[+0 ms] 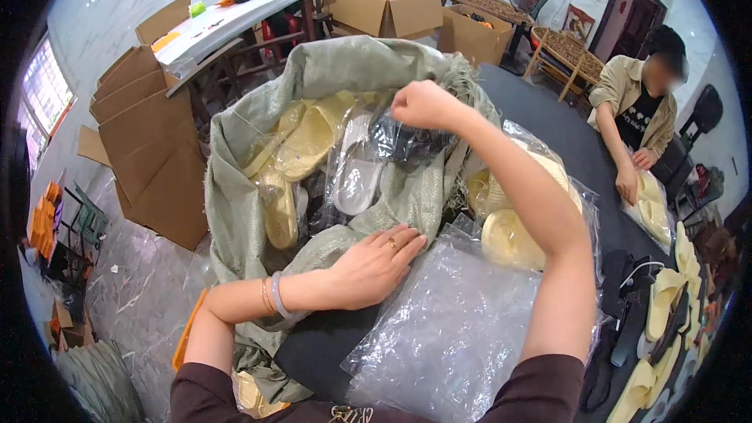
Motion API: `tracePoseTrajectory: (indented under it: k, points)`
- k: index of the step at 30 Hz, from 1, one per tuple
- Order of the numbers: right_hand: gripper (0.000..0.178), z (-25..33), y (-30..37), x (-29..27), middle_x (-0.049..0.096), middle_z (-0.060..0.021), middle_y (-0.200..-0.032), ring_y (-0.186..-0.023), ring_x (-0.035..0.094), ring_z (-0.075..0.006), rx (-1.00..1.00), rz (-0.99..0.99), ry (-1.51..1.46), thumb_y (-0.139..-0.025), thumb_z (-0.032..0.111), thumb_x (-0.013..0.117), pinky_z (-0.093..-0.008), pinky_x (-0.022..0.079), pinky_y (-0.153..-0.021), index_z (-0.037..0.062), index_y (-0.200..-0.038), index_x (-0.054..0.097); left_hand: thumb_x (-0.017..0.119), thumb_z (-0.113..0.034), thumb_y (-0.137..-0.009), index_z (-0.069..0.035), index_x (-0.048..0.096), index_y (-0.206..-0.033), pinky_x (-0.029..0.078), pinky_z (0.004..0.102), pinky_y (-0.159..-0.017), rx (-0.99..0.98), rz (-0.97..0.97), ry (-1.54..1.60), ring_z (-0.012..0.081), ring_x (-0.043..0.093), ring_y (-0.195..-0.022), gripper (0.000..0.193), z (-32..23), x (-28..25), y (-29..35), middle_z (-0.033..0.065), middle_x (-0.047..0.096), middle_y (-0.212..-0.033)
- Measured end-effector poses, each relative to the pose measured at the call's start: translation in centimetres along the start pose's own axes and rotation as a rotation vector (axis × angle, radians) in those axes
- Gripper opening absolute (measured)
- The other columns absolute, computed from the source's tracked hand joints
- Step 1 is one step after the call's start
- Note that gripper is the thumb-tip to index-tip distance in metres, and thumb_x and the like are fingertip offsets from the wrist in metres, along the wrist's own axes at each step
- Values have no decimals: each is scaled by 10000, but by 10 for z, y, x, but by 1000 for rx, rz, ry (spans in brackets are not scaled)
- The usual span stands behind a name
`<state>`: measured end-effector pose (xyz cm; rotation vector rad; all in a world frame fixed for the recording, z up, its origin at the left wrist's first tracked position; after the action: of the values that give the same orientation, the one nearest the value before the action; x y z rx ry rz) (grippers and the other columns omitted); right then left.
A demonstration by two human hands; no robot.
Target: The person sits at a table in a workshop and repeatedly takes pairs of yellow and black slippers from a large green sack. They place the slippers onto a sheet of bubble wrap on the table, fold the wrap around them, and then move the wrapped packages to a pile on the table. The process is repeated continuously throughout the video.
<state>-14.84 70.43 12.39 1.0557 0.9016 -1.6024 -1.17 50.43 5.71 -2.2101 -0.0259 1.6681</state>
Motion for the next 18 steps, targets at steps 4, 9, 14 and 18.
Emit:
tracePoseTrajectory:
  k: [4, 9, 14, 18]
  points:
    - [867, -78, -9, 13, 545, -212, -1269, -1190, 512, -344, 376, 1, 463, -721, 656, 606, -403, 389, -1016, 42, -1319, 474, 534, -382, -885, -127, 327, -1420, 326, 552, -1021, -83, -5, 39, 421, 315, -1319, 628, -9, 11, -9, 210, 310, -1437]
    - [1089, -116, -29, 52, 449, -255, -1352, -1261, 438, -363, 279, 129, 192, -653, 769, 602, -389, 334, -1062, -30, -1361, 390, 470, -605, -860, -235, 332, -1433, 240, 718, -969, -122, 145, -53, 482, 184, -1358, 696, -11, 66, -2, 191, 175, -1517]
    - [712, -70, -28, 13, 595, -139, -1178, -1091, 568, -218, 127, -6, -643, -811, 595, 616, -337, 447, -943, 24, -1228, 534, 478, -616, -848, -255, 354, -1423, 214, 726, -965, -115, 108, -94, 476, 160, -1367, 690, -10, 72, 5, 173, 198, -1514]
    - [462, -7, -8, -42, 625, -55, -1095, -976, 611, -174, -93, -148, -1668, -920, 438, 553, -321, 495, -867, 42, -1155, 578, 495, -622, -835, -279, 387, -1403, 197, 727, -975, -118, 116, -102, 465, 158, -1372, 673, -15, 67, 5, 152, 209, -1516]
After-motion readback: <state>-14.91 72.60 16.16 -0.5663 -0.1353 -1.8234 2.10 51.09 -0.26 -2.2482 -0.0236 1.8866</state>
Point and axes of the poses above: each hand's wrist, its own y-axis away from the middle knuckle, its own x-axis out of the palm, z = x × y, the point moved 10 cm from there along -y, towards the middle knuckle
